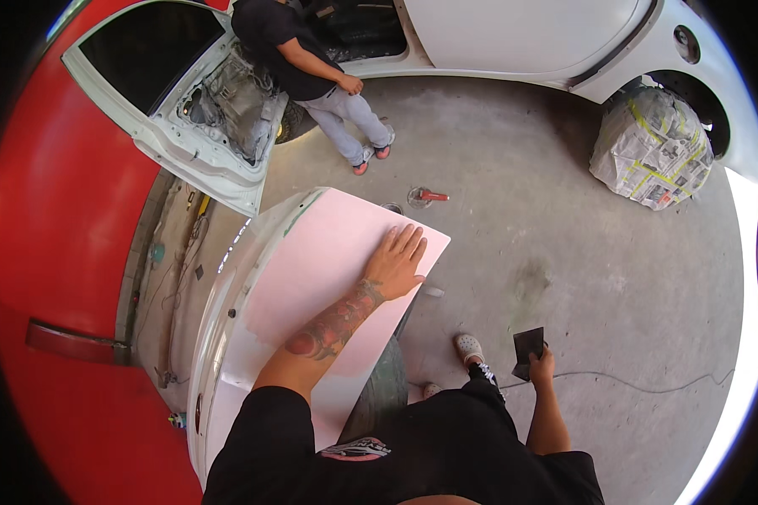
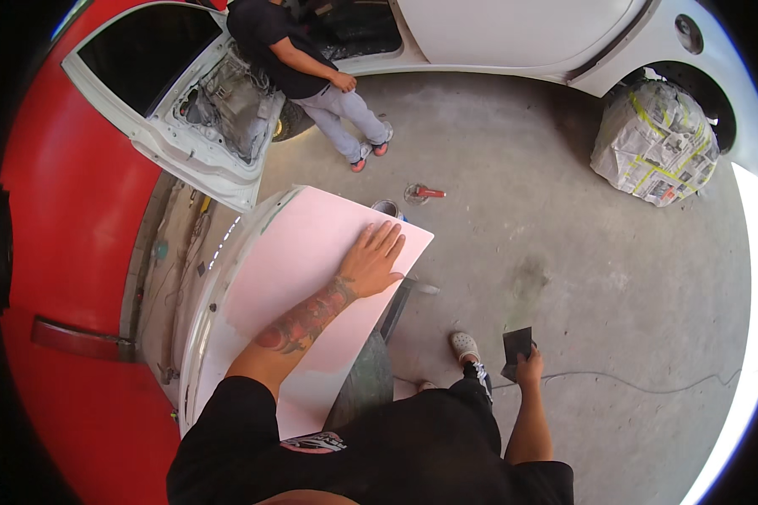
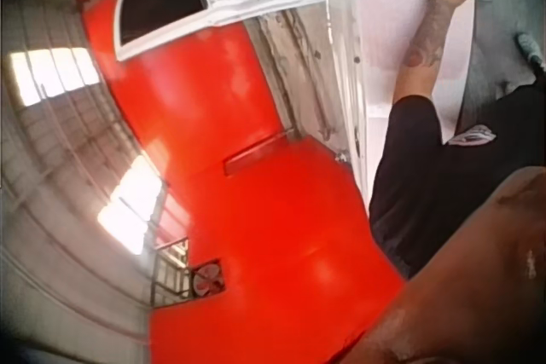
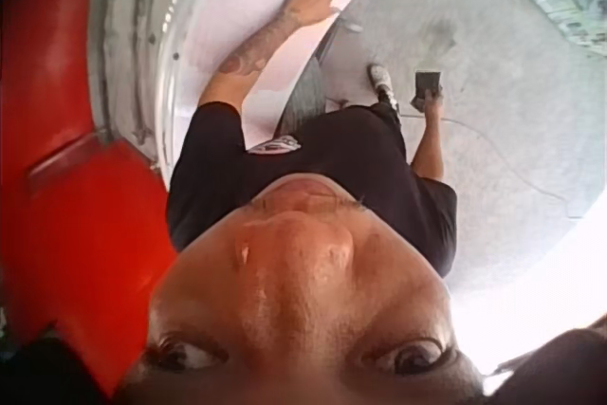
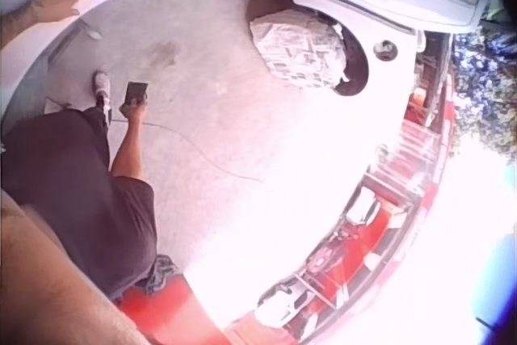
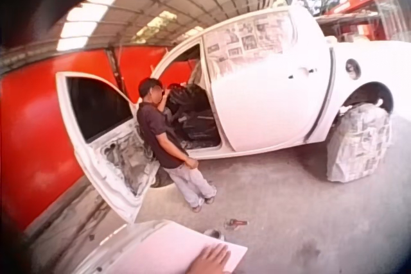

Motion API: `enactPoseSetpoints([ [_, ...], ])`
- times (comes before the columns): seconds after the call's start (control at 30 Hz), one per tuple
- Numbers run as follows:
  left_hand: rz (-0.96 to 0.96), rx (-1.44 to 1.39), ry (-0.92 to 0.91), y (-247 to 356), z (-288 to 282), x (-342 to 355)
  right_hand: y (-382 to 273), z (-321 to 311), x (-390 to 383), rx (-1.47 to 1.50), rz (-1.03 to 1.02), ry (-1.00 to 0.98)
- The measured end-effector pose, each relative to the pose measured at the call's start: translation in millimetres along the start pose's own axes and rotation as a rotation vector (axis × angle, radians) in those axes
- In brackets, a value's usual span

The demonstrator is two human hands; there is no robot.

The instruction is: The person applies and smooths filler on a car panel using metal spreaders, touches the surface by hand, and walks around to touch the car body.

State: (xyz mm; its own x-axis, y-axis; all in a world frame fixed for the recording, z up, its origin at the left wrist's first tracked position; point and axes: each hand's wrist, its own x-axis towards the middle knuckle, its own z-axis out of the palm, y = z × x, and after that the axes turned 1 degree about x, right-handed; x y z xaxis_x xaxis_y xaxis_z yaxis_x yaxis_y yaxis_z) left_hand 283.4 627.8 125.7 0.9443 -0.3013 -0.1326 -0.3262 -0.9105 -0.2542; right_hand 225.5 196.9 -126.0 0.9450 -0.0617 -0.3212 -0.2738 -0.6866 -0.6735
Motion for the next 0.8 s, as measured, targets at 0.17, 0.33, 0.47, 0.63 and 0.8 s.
enactPoseSetpoints([
  [0.17,-0.245,0.136,0.084,-52.2,-27.3,11.3,49.1,10.9,-4.9,-0.125,0.035,-0.106],
  [0.33,-0.245,0.183,0.044,-45.7,-21.0,-12.9,29.0,26.6,-33.8,-0.101,-0.014,-0.215],
  [0.47,-0.230,0.170,0.045,-33.2,-27.0,-33.7,24.2,34.2,-37.5,-0.177,0.008,-0.295],
  [0.63,-0.240,0.177,0.049,-18.5,-33.2,-63.8,18.4,39.1,-16.2,-0.194,-0.092,-0.297],
  [0.8,-0.266,0.179,0.029,-2.4,-33.8,-104.0,-16.4,32.9,-4.0,-0.185,-0.171,-0.319],
])
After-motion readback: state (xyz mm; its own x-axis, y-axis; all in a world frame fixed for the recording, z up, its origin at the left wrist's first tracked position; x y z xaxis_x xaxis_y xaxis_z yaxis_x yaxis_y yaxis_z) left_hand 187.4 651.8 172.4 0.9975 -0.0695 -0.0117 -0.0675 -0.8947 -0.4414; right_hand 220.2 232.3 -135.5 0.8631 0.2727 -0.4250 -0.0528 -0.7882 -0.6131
